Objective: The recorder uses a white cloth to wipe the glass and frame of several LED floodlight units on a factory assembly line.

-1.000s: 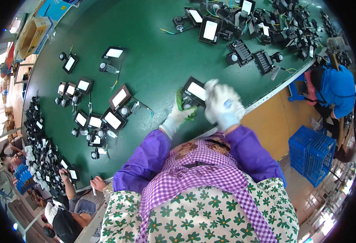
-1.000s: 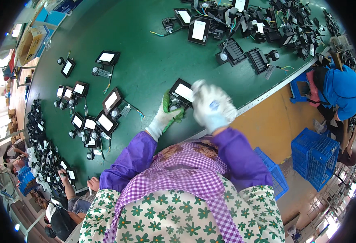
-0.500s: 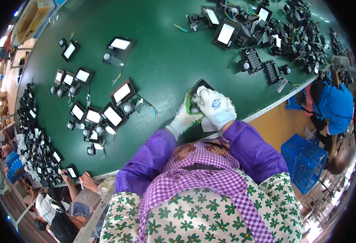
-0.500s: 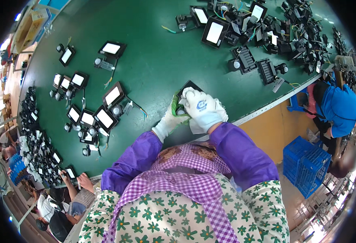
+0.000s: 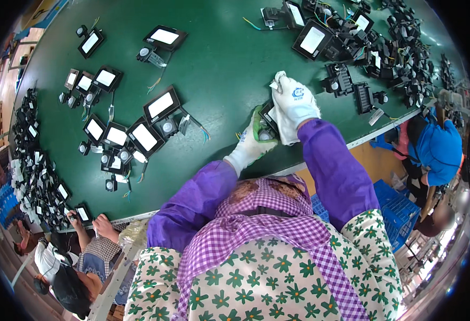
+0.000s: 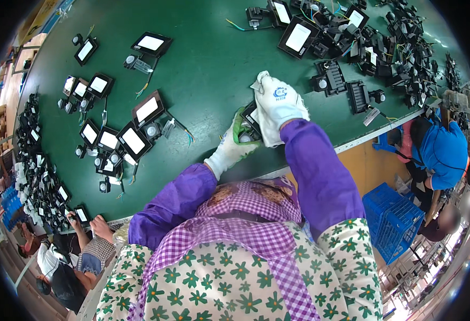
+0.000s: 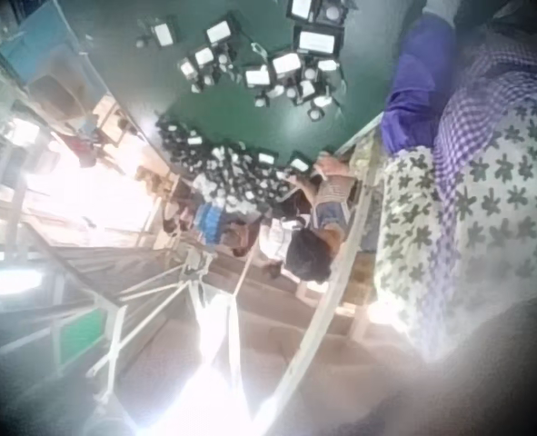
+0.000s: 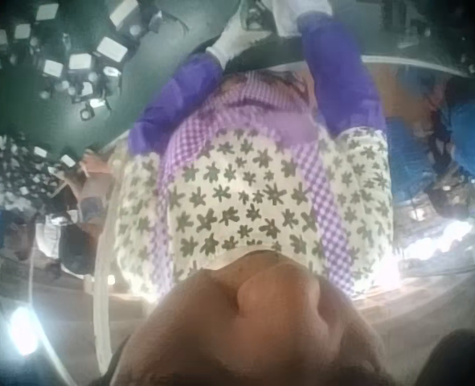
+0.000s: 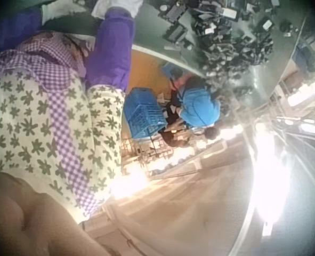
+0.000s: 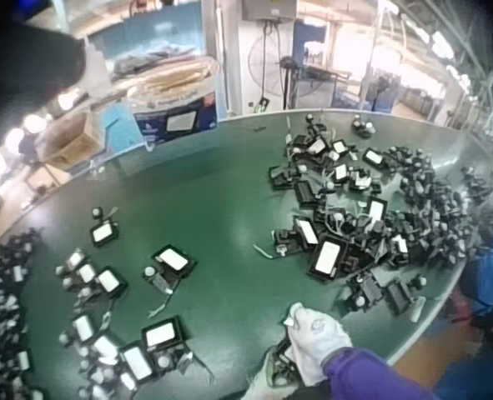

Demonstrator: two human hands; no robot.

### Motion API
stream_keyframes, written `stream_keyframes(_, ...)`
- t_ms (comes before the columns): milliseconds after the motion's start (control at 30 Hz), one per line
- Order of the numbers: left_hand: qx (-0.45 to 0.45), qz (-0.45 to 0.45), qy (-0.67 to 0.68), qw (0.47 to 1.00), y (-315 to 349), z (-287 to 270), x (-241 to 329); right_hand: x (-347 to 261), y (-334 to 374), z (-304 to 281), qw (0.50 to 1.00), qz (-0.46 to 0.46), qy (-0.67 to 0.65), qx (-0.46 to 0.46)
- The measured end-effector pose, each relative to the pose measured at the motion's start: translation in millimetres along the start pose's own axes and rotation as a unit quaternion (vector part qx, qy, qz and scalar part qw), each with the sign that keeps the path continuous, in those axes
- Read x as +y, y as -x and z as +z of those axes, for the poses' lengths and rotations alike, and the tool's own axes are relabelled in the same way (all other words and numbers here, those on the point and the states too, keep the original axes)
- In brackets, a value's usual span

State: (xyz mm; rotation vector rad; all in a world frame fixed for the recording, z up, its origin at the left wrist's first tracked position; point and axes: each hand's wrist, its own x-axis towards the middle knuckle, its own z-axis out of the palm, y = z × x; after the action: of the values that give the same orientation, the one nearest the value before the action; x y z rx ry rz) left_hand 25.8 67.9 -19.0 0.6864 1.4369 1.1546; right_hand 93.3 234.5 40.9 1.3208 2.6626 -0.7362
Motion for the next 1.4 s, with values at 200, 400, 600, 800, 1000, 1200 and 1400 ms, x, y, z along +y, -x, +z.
stream_keyframes(200,0.016,0.025,-0.054,0.998,5,-2,-22,-26,36,5,0.988,-0.115,0.036,-0.096)
stream_keyframes(400,-0.015,-0.082,0.080,0.993,1,-3,1,-11,13,-5,0.993,-0.089,0.060,-0.050)
stream_keyframes(600,-0.022,-0.108,-0.020,0.994,-1,-5,-11,-10,44,6,0.979,-0.173,0.083,-0.071)
stream_keyframes(800,0.001,-0.032,0.067,0.997,4,-1,-2,3,63,15,0.972,-0.199,0.124,-0.023)
stream_keyframes(1000,0.017,0.058,-0.050,0.997,-7,-1,-38,-7,35,19,0.997,-0.070,0.021,-0.013)
stream_keyframes(1200,0.016,0.008,-0.008,1.000,-5,-2,-36,-22,24,-1,0.986,-0.145,0.081,0.004)
stream_keyframes(1400,-0.039,-0.097,0.056,0.993,-3,2,-6,35,19,27,0.998,-0.054,0.000,0.044)
